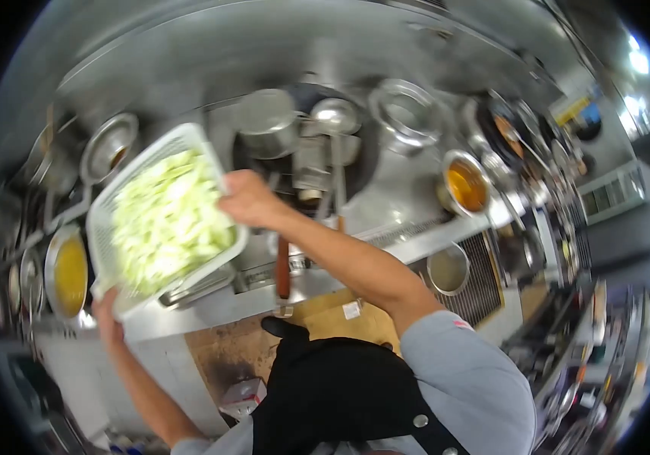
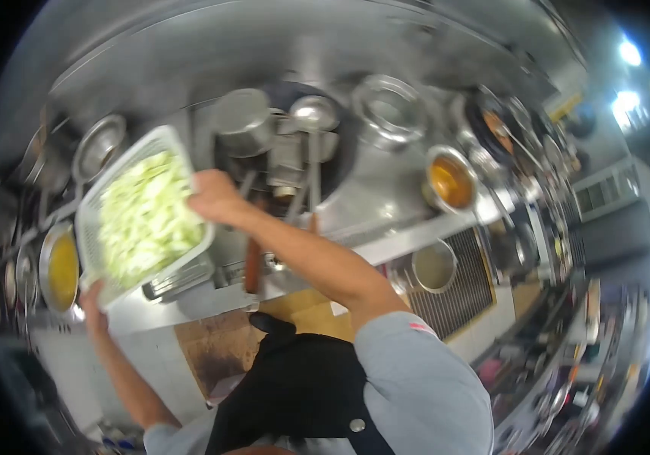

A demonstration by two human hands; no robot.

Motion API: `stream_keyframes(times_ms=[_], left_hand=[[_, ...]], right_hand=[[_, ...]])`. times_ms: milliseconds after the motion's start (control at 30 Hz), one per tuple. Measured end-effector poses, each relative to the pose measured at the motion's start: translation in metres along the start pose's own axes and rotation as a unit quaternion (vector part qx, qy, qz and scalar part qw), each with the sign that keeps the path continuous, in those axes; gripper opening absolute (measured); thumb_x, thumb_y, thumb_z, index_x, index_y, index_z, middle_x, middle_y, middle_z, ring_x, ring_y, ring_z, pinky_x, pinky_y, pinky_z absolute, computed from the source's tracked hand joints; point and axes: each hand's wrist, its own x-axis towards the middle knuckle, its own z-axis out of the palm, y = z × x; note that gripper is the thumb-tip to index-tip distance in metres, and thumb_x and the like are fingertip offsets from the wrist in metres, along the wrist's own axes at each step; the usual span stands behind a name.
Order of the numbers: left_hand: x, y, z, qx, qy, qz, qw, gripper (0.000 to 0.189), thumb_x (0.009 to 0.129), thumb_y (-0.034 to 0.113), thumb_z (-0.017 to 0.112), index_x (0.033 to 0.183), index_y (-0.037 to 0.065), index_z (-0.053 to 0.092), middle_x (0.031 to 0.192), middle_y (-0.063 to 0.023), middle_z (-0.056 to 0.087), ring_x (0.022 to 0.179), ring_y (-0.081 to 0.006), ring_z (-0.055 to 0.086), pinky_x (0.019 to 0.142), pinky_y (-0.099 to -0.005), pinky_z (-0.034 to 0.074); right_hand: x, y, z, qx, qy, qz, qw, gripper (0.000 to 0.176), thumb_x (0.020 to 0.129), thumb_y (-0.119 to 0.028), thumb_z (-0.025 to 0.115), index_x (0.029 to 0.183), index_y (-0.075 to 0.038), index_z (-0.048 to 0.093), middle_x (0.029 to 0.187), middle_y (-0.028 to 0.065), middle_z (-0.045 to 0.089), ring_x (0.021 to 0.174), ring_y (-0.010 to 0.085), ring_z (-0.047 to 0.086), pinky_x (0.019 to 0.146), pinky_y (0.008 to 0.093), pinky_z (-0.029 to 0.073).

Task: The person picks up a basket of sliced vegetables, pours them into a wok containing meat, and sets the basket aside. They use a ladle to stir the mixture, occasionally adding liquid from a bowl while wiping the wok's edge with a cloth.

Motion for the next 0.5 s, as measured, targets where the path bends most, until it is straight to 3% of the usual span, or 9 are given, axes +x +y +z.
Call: stream_keyframes(times_ms=[67,167,267,333,367,400,433,467,500], left_hand=[[-0.048,0.06,0.006,-0.148,-0.032,-0.031,0.988,0.057,0.102,0.029,0.071,0.148,-0.003,0.056,0.14,-0.0168,0.068,0.123,-0.0292,0.069,0.104,-0.043,0.059],[-0.108,0.096,0.037,-0.166,-0.089,0.002,0.982,0.065,0.108,0.042,0.062,0.155,0.0,0.05,0.148,-0.0157,0.062,0.133,-0.0299,0.063,0.11,-0.0468,0.055],[-0.213,0.106,0.121,-0.19,-0.151,-0.014,0.97,0.073,0.109,0.055,0.052,0.162,0.005,0.042,0.158,-0.0152,0.054,0.14,-0.032,0.056,0.116,-0.0494,0.049],[-0.309,0.119,0.195,-0.231,-0.132,-0.032,0.963,0.079,0.109,0.062,0.045,0.166,0.007,0.037,0.164,-0.0155,0.046,0.143,-0.0351,0.053,0.117,-0.05,0.046],[-0.297,0.077,0.181,-0.183,-0.201,0.015,0.962,0.082,0.109,0.065,0.042,0.167,0.007,0.035,0.168,-0.0155,0.041,0.145,-0.0372,0.049,0.118,-0.0505,0.044],[-0.374,0.092,0.257,-0.256,-0.154,-0.066,0.952,0.084,0.109,0.067,0.041,0.168,0.008,0.033,0.17,-0.0149,0.038,0.147,-0.037,0.047,0.119,-0.0509,0.043],[-0.417,0.093,0.303,-0.257,-0.154,-0.115,0.947,0.086,0.108,0.069,0.039,0.169,0.008,0.032,0.171,-0.0148,0.036,0.148,-0.0366,0.046,0.12,-0.0511,0.042],[-0.431,0.049,0.315,-0.219,-0.221,-0.066,0.948,0.087,0.108,0.07,0.038,0.169,0.009,0.031,0.17,-0.0146,0.038,0.149,-0.0369,0.046,0.121,-0.0519,0.042],[-0.457,0.035,0.349,-0.266,-0.27,-0.175,0.909,0.087,0.109,0.07,0.036,0.169,0.007,0.03,0.169,-0.0155,0.039,0.15,-0.037,0.044,0.122,-0.0529,0.041]], right_hand=[[-0.036,-0.044,-0.046,-0.011,0.013,-0.018,1.0,0.027,0.081,-0.013,0.07,0.1,0.004,0.077,0.092,0.0272,0.076,0.084,0.037,0.076,0.079,0.0431,0.059],[-0.119,-0.056,-0.107,0.083,0.048,-0.044,0.994,0.027,0.08,-0.012,0.068,0.097,0.007,0.075,0.089,0.0288,0.075,0.084,0.034,0.077,0.078,0.0423,0.058],[-0.224,-0.039,-0.174,0.11,0.043,-0.069,0.991,0.027,0.08,-0.012,0.068,0.097,0.008,0.075,0.088,0.0273,0.075,0.081,0.0303,0.076,0.076,0.0412,0.057],[-0.305,-0.022,-0.217,0.137,0.066,-0.07,0.986,0.027,0.08,-0.012,0.068,0.098,0.007,0.075,0.087,0.026,0.075,0.078,0.0267,0.075,0.075,0.0405,0.056],[-0.346,-0.016,-0.24,0.126,0.075,-0.029,0.989,0.026,0.078,-0.013,0.068,0.095,0.005,0.076,0.089,0.0274,0.075,0.081,0.032,0.075,0.077,0.0417,0.057],[-0.386,-0.008,-0.26,0.118,0.087,0.016,0.989,0.025,0.077,-0.013,0.068,0.092,0.003,0.077,0.09,0.0288,0.074,0.083,0.0372,0.076,0.079,0.0429,0.057],[-0.424,0.0,-0.279,0.094,0.086,0.018,0.992,0.025,0.078,-0.014,0.068,0.093,0.005,0.075,0.088,0.0274,0.074,0.081,0.035,0.075,0.077,0.0432,0.056],[-0.463,0.013,-0.298,0.071,0.083,0.028,0.994,0.027,0.079,-0.015,0.068,0.093,0.007,0.073,0.085,0.026,0.074,0.079,0.0327,0.075,0.074,0.0434,0.056],[-0.498,0.033,-0.311,0.047,0.106,0.034,0.993,0.027,0.079,-0.017,0.069,0.092,0.006,0.073,0.085,0.0266,0.073,0.079,0.0364,0.074,0.075,0.0449,0.055]])
